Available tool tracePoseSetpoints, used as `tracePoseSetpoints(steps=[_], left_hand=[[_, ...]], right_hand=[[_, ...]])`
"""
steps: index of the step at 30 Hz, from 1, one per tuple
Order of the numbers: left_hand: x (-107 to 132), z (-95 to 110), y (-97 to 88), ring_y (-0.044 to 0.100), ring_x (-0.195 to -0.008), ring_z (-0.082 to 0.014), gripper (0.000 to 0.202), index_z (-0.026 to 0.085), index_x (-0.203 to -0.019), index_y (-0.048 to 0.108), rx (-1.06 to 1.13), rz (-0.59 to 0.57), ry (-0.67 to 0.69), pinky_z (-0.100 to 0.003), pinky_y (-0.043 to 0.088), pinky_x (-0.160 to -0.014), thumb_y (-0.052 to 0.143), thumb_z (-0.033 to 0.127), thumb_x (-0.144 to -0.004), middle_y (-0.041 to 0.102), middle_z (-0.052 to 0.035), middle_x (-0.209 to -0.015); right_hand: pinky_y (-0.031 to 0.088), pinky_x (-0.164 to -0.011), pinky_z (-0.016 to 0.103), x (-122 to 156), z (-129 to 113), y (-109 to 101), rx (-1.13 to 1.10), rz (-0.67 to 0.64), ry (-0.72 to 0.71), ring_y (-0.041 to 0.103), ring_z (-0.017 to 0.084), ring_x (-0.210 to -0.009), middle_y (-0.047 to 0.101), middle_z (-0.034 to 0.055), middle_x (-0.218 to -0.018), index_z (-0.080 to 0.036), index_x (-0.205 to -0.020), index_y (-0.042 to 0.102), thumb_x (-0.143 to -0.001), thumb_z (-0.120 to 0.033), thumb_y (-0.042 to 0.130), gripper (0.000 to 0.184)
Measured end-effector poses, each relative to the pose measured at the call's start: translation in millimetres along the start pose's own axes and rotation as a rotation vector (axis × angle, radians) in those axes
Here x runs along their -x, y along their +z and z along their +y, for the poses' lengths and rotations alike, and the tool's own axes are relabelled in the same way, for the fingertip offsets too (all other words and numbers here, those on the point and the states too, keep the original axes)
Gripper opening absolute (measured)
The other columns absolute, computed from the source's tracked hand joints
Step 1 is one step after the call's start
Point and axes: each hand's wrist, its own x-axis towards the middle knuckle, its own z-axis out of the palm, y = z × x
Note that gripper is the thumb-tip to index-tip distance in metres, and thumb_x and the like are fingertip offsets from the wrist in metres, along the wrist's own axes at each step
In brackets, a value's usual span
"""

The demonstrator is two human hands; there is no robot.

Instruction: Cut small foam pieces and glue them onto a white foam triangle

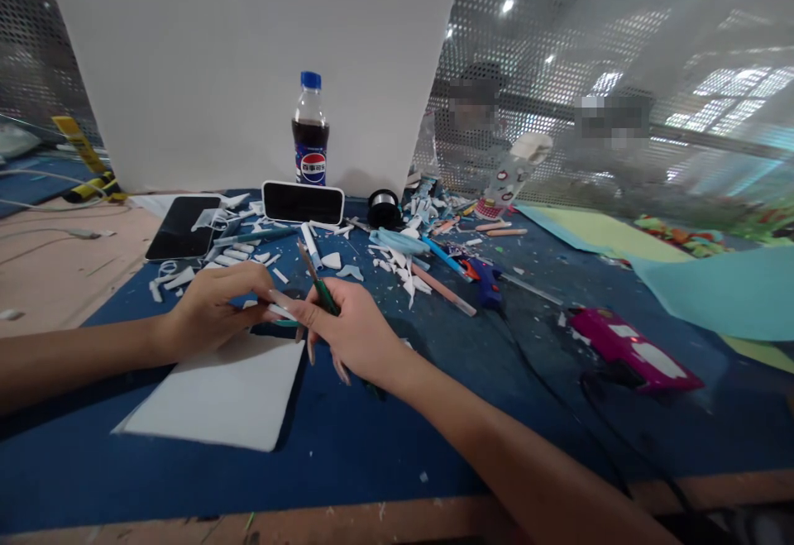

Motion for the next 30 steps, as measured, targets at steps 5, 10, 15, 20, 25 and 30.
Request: tracePoseSetpoints(steps=[5,10,15,20,25,30], left_hand=[[-0.6,1.4,-0.8,0.052,-0.055,-0.0115,0.024,0.017,-0.068,0.055,-0.004,0.004,0.007,-0.024,0.043,-0.052,0.057,0.027,-0.090,0.059,0.0002,-0.059],[-2.7,2.6,-1.4,0.057,-0.057,-0.0124,0.030,0.017,-0.068,0.057,0.038,-0.034,0.053,-0.025,0.045,-0.055,0.052,0.032,-0.093,0.063,-0.0020,-0.061],[-6.0,4.5,-3.3,0.061,-0.063,-0.0132,0.032,0.016,-0.084,0.059,0.128,-0.084,0.056,-0.028,0.047,-0.063,0.054,0.047,-0.089,0.064,-0.0025,-0.069],[-4.9,4.0,-3.6,0.060,-0.071,-0.0138,0.046,0.016,-0.103,0.052,0.128,-0.150,-0.083,-0.026,0.049,-0.062,0.050,0.058,-0.086,0.059,-0.0040,-0.084],[-3.9,1.6,-2.0,0.060,-0.070,-0.0136,0.040,0.016,-0.101,0.052,0.122,-0.199,-0.132,-0.025,0.049,-0.060,0.056,0.053,-0.086,0.058,-0.0026,-0.083],[-5.2,2.2,-2.7,0.060,-0.070,-0.0136,0.035,0.017,-0.098,0.054,0.160,-0.250,-0.170,-0.023,0.048,-0.060,0.059,0.049,-0.085,0.059,-0.0021,-0.081]], right_hand=[[0.035,-0.037,0.018,3.5,-3.8,-0.9,0.180,0.043,-0.066,0.045,0.005,-0.036,0.056,-0.0051,-0.054,-0.019,-0.075,0.050,-0.083,-0.044,0.062,0.030],[0.038,-0.044,0.020,4.2,-3.9,-0.5,0.186,-0.105,-0.054,0.050,0.008,-0.046,0.053,-0.0048,-0.056,-0.019,-0.074,0.048,-0.083,-0.047,0.061,0.032],[0.036,-0.048,0.022,3.0,-10.7,-15.7,0.289,-0.138,-0.070,0.049,0.009,-0.050,0.045,-0.0054,-0.058,-0.019,-0.072,0.048,-0.084,-0.044,0.060,0.031],[0.031,-0.049,0.024,2.5,-19.9,-44.1,0.657,0.152,-0.166,0.037,0.008,-0.049,0.042,-0.0054,-0.057,-0.019,-0.067,0.046,-0.085,-0.047,0.058,0.036],[0.028,-0.052,0.025,3.0,-19.7,-45.3,0.867,0.028,-0.099,0.040,0.009,-0.052,0.044,-0.0045,-0.059,-0.019,-0.065,0.040,-0.086,-0.046,0.058,0.039],[0.026,-0.053,0.026,-0.1,-14.0,-34.8,0.895,-0.110,-0.043,0.045,0.011,-0.057,0.045,-0.0039,-0.060,-0.019,-0.066,0.040,-0.086,-0.039,0.061,0.035]])
